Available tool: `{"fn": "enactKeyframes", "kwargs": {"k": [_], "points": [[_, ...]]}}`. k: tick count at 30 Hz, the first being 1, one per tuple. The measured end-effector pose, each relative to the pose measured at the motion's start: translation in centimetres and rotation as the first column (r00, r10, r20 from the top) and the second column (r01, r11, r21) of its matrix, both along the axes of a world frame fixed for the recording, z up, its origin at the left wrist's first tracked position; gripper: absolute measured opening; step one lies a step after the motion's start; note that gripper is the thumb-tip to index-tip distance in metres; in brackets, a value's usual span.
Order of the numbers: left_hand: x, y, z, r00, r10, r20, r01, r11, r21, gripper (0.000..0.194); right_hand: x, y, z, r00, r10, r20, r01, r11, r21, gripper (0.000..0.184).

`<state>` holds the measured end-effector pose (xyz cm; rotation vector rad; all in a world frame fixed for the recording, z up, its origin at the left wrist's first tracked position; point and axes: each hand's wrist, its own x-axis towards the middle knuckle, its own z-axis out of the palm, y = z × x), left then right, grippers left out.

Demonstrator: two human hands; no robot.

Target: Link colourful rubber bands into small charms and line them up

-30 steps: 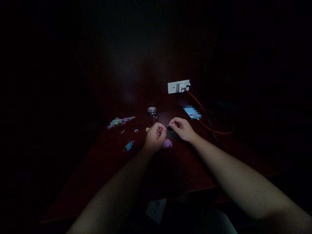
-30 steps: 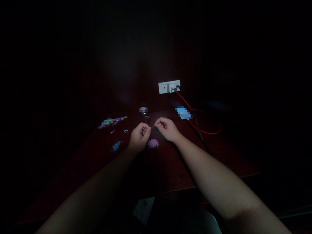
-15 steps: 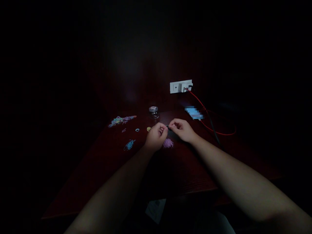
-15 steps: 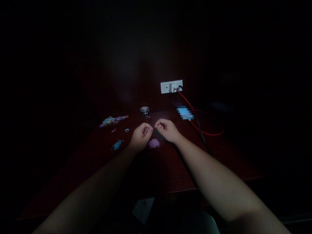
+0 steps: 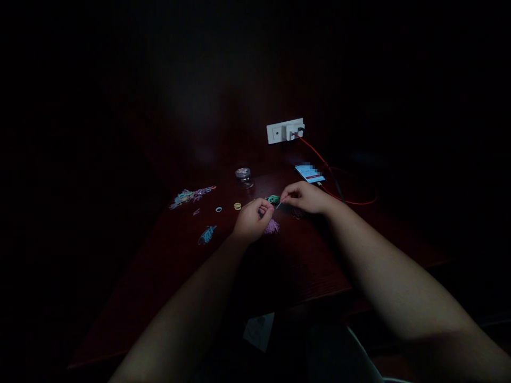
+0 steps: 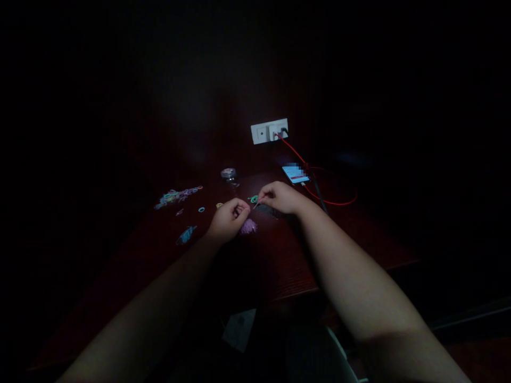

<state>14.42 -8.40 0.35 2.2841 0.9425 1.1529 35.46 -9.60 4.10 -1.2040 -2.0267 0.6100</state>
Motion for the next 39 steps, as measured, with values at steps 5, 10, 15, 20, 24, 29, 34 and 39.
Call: {"fn": "enactKeyframes", "kwargs": {"k": [5, 10, 15, 20, 24, 29, 34, 39], "points": [[-0.1, -0.2, 0.2, 1.000, 0.000, -0.020, 0.000, 1.000, -0.013, 0.012, 1.9, 0.1, 0.2, 0.966, -0.142, 0.214, 0.160, 0.985, -0.070, 0.010], [-0.2, -0.4, 0.5, 1.000, -0.001, -0.016, 0.000, 1.000, -0.019, 0.013, 2.9, 0.4, -0.2, 0.954, -0.149, 0.262, 0.184, 0.976, -0.114, 0.008], [-0.2, -0.5, 0.7, 1.000, -0.006, 0.003, 0.006, 1.000, -0.005, 0.014, 3.0, 0.7, -0.5, 0.940, -0.150, 0.307, 0.199, 0.971, -0.135, 0.014], [-0.4, -0.5, 0.7, 1.000, -0.005, 0.015, 0.004, 1.000, 0.026, 0.013, 2.9, 1.2, -1.3, 0.927, -0.144, 0.347, 0.204, 0.968, -0.145, 0.018], [-0.8, -0.2, 0.6, 0.999, 0.030, 0.031, -0.032, 0.997, 0.063, 0.012, 3.2, 1.9, -1.9, 0.931, -0.173, 0.321, 0.219, 0.969, -0.113, 0.027], [-4.1, 1.8, 0.4, 0.961, 0.232, 0.150, -0.249, 0.963, 0.102, 0.014, 3.2, 2.1, -1.7, 0.897, -0.267, 0.352, 0.296, 0.955, -0.028, 0.029], [-13.9, 4.9, -0.6, 0.792, 0.597, 0.131, -0.601, 0.799, -0.010, 0.020, 2.0, 1.7, -1.3, 0.901, -0.295, 0.318, 0.289, 0.955, 0.067, 0.026], [-21.4, 7.5, -1.7, 0.615, 0.761, -0.206, -0.788, 0.597, -0.150, 0.025, 0.2, 1.3, -1.4, 0.933, -0.254, 0.255, 0.233, 0.966, 0.110, 0.023]]}}
